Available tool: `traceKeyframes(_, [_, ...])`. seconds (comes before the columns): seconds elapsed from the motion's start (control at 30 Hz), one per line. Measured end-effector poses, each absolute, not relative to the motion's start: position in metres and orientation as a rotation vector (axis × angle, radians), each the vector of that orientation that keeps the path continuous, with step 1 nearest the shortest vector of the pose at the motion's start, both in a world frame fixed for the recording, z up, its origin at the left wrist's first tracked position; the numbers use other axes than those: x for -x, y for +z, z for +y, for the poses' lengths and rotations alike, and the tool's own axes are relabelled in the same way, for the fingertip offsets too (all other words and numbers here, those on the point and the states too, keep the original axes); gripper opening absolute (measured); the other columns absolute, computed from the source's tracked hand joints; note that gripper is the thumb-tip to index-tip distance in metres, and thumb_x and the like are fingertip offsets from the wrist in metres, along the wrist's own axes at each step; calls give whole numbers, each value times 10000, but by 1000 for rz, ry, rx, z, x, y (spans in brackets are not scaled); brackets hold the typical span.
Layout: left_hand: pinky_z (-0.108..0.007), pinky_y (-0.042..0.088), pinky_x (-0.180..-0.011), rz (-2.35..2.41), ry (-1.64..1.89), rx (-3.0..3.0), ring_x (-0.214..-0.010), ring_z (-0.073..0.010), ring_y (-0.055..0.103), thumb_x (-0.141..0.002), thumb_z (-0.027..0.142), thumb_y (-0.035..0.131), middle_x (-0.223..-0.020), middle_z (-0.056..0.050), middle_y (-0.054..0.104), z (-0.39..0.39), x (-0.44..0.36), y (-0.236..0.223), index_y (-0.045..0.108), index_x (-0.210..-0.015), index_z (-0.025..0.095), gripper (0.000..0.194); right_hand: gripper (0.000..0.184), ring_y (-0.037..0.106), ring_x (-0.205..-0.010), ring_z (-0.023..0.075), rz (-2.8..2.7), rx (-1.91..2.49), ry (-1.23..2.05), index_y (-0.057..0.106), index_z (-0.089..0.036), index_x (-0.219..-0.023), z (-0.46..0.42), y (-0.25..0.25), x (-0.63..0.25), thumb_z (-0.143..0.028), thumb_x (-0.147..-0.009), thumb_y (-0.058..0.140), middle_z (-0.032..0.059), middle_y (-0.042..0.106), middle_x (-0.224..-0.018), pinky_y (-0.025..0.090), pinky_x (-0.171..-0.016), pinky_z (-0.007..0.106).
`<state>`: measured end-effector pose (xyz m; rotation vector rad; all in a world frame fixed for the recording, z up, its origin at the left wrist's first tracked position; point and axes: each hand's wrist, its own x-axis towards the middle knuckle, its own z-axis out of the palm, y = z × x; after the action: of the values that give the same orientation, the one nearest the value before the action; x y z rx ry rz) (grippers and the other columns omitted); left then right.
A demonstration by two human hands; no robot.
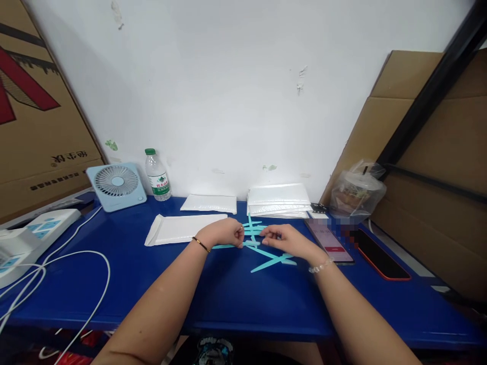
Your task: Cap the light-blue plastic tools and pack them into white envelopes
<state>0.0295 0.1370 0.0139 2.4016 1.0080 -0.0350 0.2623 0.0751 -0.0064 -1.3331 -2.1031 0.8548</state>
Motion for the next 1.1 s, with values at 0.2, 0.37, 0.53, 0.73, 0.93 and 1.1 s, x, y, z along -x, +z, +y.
traceKeyframes(0.2, [-212, 363, -550, 865, 261, -2511, -635, -126, 540, -787, 294, 561, -713, 2, 626, 137, -48, 10, 625, -823, 194, 125, 292, 544, -545, 106, -1890, 1270, 1031, 654, -155, -828, 83, -13, -267, -439, -769, 615, 29, 642, -712, 458, -546, 245])
traceKeyframes(0.37, [-263, 419, -720, 1036, 390, -2658, -815, -179, 581, -850, 280, 488, -857, -43, 656, 152, -56, -9, 626, -852, 190, 165, 323, 558, -572, 124, -1802, 1424, 937, 666, -137, -814, 100, -23, -309, -450, -750, 623, 48, 646, -698, 481, -566, 266])
traceKeyframes(0.53, [-368, 331, -1021, 900, 371, -2681, -1279, -272, 359, -797, 441, 568, -1385, -113, 436, 163, -53, -27, 428, -1331, 190, 606, 205, 588, -699, 156, -1950, 1556, 562, 714, -168, -767, 104, -28, -321, -351, -748, 623, 63, 656, -812, 467, -642, 275])
traceKeyframes(0.73, [-456, 214, -1083, 787, 195, -2743, -1343, -302, 255, -729, 327, 603, -1402, -35, 433, 164, -49, -29, 402, -1360, 299, 662, 260, 582, -741, 166, -2187, 1422, 828, 708, -183, -829, 87, -9, -325, -385, -666, 707, 36, 639, -819, 459, -657, 271])
traceKeyframes(0.93, [-398, 338, -961, 1021, 235, -2774, -1170, -277, 458, -790, 368, 531, -1237, -99, 549, 161, -55, -27, 521, -1254, 227, 485, 154, 557, -625, 151, -2397, 1518, 948, 696, -186, -741, 85, -11, -324, -284, -624, 712, 14, 635, -702, 421, -561, 251])
traceKeyframes(1.1, [-334, 383, -865, 1002, 251, -2756, -1009, -233, 565, -784, 310, 548, -1072, -58, 630, 161, -58, -28, 619, -1050, 223, 289, 116, 551, -605, 149, -2436, 1487, 1000, 665, -178, -724, 83, -8, -315, -283, -676, 670, 13, 621, -676, 406, -549, 250])
